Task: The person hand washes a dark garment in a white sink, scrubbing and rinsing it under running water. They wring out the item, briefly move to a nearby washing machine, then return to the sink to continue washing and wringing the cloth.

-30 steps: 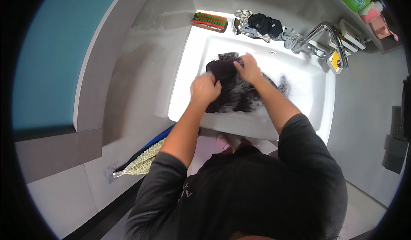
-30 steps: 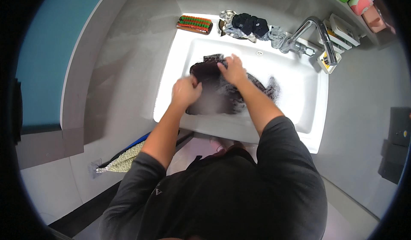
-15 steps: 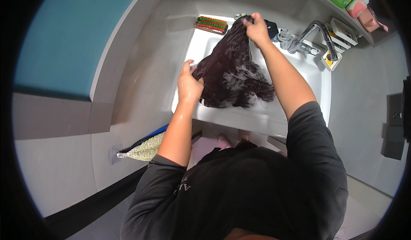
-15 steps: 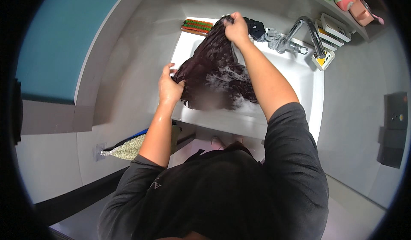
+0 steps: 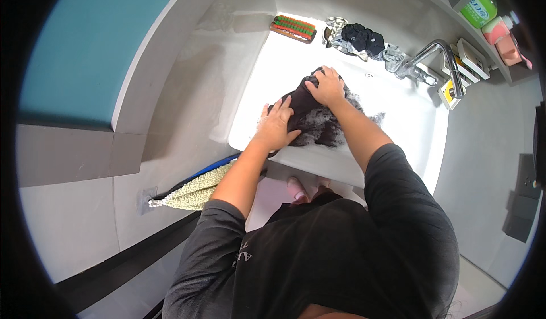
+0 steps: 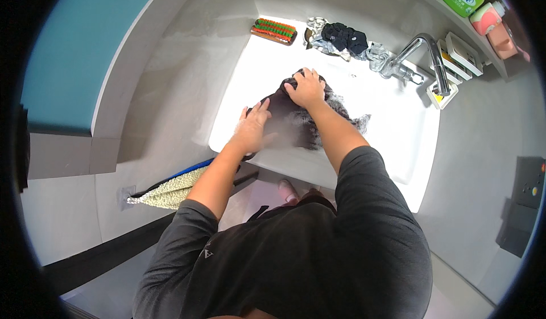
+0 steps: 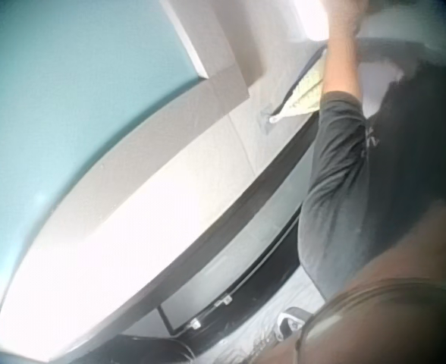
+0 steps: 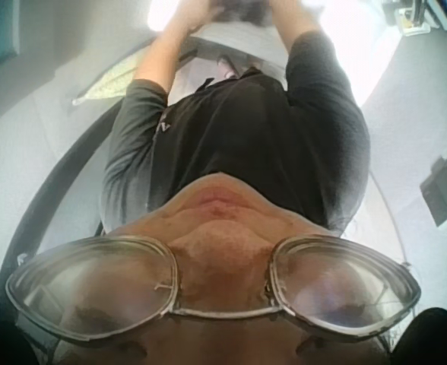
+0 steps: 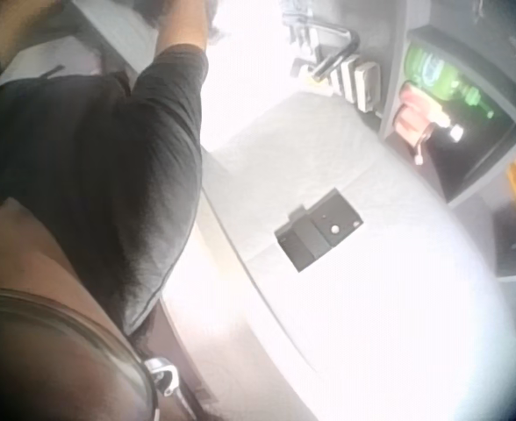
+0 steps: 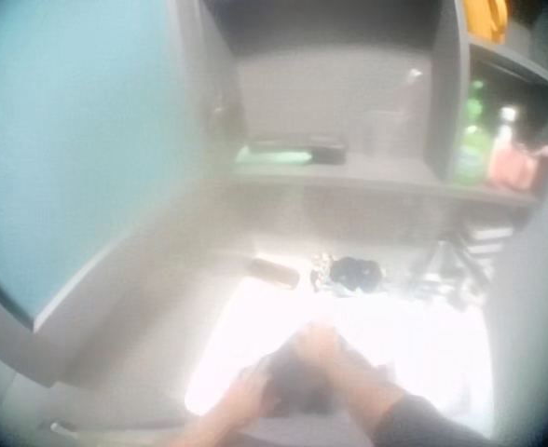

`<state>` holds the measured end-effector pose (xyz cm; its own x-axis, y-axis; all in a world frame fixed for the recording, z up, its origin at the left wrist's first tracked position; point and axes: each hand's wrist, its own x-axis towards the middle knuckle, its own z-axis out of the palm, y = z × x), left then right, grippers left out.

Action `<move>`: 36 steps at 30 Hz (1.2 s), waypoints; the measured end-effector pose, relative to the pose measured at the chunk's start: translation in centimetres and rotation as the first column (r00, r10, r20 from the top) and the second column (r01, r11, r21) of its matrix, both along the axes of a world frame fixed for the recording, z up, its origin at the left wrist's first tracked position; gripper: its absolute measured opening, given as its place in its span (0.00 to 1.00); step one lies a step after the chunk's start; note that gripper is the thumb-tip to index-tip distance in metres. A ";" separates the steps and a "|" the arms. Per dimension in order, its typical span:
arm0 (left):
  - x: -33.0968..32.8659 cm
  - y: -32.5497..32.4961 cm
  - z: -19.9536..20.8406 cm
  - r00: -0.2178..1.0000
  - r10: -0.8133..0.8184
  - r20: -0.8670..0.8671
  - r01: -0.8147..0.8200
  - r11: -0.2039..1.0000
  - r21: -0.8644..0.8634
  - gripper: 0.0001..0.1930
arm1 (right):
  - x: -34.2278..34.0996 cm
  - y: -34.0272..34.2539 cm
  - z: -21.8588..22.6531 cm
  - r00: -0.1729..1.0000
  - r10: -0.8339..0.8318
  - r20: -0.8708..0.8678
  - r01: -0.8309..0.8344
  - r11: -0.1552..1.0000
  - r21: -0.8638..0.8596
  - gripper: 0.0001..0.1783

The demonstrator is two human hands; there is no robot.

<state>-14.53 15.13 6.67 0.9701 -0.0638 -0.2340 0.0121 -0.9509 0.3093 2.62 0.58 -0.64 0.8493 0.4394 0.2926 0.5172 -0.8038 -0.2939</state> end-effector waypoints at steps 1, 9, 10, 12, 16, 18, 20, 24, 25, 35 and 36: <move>-0.4 -0.5 -1.0 0.997 0.023 0.072 -0.024 1.000 0.018 0.35 | -0.7 0.4 1.0 0.992 0.045 -0.117 -0.048 0.999 -0.025 0.21; 0.4 -0.8 -1.2 0.999 0.012 -0.032 -0.009 0.994 0.113 0.37 | -5.4 2.6 4.2 0.888 0.202 -0.412 -0.267 0.958 -0.107 0.19; 0.1 -0.9 -1.7 1.000 0.018 0.021 -0.020 0.995 0.094 0.36 | -1.6 3.9 4.4 0.873 0.016 -0.487 -0.149 0.960 -0.236 0.18; 0.1 -1.0 -2.2 0.990 0.017 0.142 -0.024 0.999 0.044 0.36 | 2.6 4.0 2.9 0.988 0.042 -0.151 -0.066 0.986 -0.156 0.16; 0.2 -0.5 -3.1 0.987 0.052 0.155 -0.056 0.998 0.016 0.35 | -4.2 4.7 2.4 0.902 0.337 -0.271 -0.314 0.941 0.124 0.15; 1.1 -0.6 -0.1 0.994 0.043 -0.104 -0.039 0.998 0.041 0.36 | -6.8 4.0 2.0 0.860 0.378 -0.343 -0.402 0.916 0.003 0.13; 0.4 -0.6 -0.8 0.998 0.065 -0.011 -0.065 0.998 0.024 0.38 | -3.8 3.6 2.3 0.916 0.315 -0.248 -0.371 0.900 -0.230 0.12; 0.2 -0.4 -1.4 0.996 0.037 0.081 -0.033 0.998 -0.058 0.39 | 2.3 5.6 1.2 0.989 0.131 0.069 -0.132 0.991 0.005 0.12; 0.1 -0.4 -1.4 0.996 0.042 0.076 -0.040 0.999 -0.024 0.39 | 0.1 6.2 1.7 0.966 0.247 -0.074 -0.236 0.962 0.133 0.11; 0.9 -0.4 -1.2 0.997 0.061 0.038 -0.063 0.996 0.055 0.44 | 4.8 4.2 3.1 0.920 0.286 0.267 -0.334 0.930 0.154 0.06; 0.6 -0.7 -1.4 0.997 0.073 0.031 -0.075 0.994 0.074 0.44 | 3.6 3.2 3.7 0.911 0.271 0.312 -0.371 0.868 0.329 0.06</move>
<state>-13.90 14.44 5.23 0.9778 0.0250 -0.2082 0.0755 -0.9683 0.2383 6.26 3.73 3.02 0.5571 0.4900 0.6704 0.8226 -0.4359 -0.3650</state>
